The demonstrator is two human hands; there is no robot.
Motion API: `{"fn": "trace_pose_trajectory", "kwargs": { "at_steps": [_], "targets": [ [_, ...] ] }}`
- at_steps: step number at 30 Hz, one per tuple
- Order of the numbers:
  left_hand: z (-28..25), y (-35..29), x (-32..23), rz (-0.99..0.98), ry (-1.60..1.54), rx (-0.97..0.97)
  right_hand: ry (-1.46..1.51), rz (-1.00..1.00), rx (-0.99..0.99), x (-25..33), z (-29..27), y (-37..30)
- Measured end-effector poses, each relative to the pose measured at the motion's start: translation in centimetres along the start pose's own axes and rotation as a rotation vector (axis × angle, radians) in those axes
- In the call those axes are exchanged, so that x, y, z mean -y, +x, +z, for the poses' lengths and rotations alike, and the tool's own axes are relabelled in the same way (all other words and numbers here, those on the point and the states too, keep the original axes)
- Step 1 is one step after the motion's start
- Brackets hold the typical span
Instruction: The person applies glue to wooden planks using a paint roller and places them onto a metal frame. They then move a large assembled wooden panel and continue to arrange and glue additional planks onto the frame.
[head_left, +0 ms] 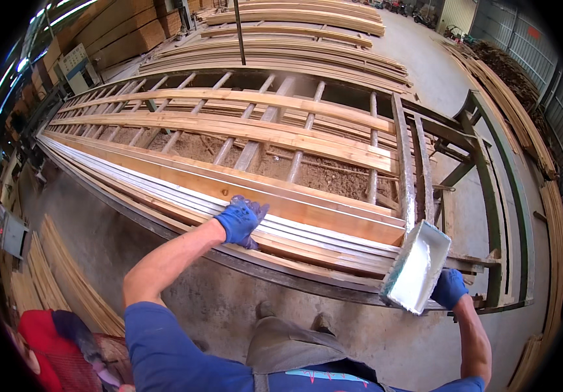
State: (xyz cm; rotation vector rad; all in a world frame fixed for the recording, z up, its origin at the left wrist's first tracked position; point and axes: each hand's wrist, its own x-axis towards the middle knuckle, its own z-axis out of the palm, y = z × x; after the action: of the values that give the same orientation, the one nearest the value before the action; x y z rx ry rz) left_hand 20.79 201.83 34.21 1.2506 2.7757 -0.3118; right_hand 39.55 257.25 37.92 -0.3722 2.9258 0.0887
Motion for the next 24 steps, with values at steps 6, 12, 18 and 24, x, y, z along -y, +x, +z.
{"fn": "trace_pose_trajectory", "kwargs": {
  "at_steps": [6,12,18,24],
  "targets": [
    [1.9,0.3,1.0,-0.02,-0.116,-0.095,-0.042,-0.053,0.082,-1.1,-0.9,2.4],
    [-0.3,-0.3,-2.5,-0.157,0.023,0.107,0.15,-0.016,0.056,0.8,-0.6,2.2],
    [2.6,0.0,-1.9,-0.161,-0.067,0.14,0.115,0.033,0.154,-1.6,-0.5,0.3],
    [2.2,0.5,-2.2,-0.187,-0.095,0.173,0.039,0.122,0.236,-6.1,-0.8,-4.1]
  ]
}}
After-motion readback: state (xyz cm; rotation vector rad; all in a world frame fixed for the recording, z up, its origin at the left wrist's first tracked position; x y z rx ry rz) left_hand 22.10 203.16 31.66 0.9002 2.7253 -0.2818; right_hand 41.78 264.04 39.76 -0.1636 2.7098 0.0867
